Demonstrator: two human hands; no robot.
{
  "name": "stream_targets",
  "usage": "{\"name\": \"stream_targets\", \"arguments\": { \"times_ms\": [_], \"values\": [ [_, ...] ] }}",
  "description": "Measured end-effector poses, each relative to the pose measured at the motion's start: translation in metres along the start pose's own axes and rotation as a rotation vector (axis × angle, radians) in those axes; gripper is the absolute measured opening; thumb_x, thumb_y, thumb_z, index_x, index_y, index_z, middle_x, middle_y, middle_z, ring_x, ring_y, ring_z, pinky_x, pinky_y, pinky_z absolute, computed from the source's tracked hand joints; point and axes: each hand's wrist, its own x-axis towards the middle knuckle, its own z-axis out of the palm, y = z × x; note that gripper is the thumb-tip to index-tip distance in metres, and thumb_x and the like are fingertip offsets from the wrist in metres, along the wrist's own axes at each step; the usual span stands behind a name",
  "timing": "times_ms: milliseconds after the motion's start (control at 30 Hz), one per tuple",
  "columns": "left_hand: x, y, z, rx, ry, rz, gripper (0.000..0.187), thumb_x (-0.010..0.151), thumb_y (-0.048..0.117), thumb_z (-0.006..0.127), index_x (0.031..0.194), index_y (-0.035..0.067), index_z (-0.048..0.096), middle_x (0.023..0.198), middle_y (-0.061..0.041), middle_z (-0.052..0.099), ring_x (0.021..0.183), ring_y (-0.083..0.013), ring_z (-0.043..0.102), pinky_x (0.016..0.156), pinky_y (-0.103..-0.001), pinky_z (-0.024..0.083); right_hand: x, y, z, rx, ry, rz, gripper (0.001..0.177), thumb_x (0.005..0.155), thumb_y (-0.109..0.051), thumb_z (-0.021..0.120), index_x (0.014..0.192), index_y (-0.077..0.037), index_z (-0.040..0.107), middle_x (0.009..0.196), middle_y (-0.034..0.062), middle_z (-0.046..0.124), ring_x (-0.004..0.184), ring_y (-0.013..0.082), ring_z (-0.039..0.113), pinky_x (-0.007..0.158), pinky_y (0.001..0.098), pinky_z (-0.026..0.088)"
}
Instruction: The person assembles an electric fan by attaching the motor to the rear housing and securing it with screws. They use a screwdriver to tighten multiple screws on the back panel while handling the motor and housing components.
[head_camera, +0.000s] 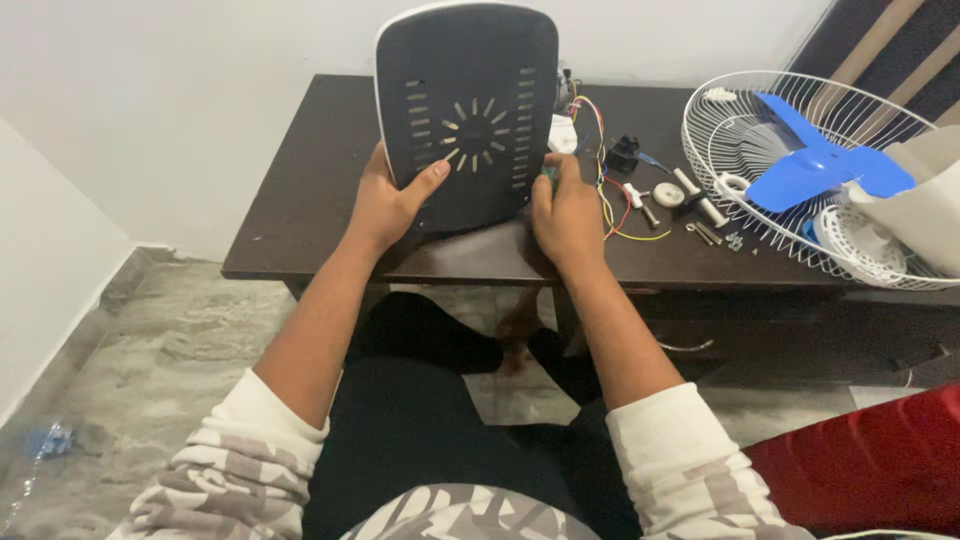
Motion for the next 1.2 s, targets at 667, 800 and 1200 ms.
{"name": "stream_targets", "arguments": {
  "times_ms": [667,800,1200],
  "values": [
    [-0.015,0.013,0.0,0.315,-0.186,-0.26,0.06,0.096,0.056,0.057,0.117,0.003,0.074,0.111,-0.019,0.077,0.108,-0.0331,0.074,0.093,-0.042,0.055,-0.099,-0.096,-0.041,0.123,0.073,-0.122,0.019,0.091,-0.013,0.075,0.107,-0.004,0.073,0.098,0.0134,0.075,0.089,0.0288,0.073,0.08,0.0371,0.056],
    [-0.008,0.018,0.0,0.28,-0.174,-0.148,0.054,0.093,0.051,0.062,0.12,0.005,0.073,0.116,-0.017,0.076,0.112,-0.0319,0.071,0.093,-0.042,0.054,-0.094,-0.098,-0.039,0.136,-0.088,-0.001,0.017,0.089,-0.018,0.076,0.101,-0.006,0.075,0.088,0.0107,0.075,0.084,0.0273,0.072,0.075,0.0377,0.055],
    [-0.01,0.016,-0.002,0.28,-0.175,-0.095,0.045,0.091,0.043,0.068,0.115,0.006,0.074,0.11,-0.016,0.077,0.106,-0.0329,0.074,0.089,-0.041,0.056,-0.094,-0.089,-0.023,0.103,-0.069,-0.052,0.016,0.091,-0.023,0.073,0.097,-0.009,0.075,0.078,0.0064,0.075,0.078,0.0278,0.071,0.071,0.0391,0.054]
  ]
}}
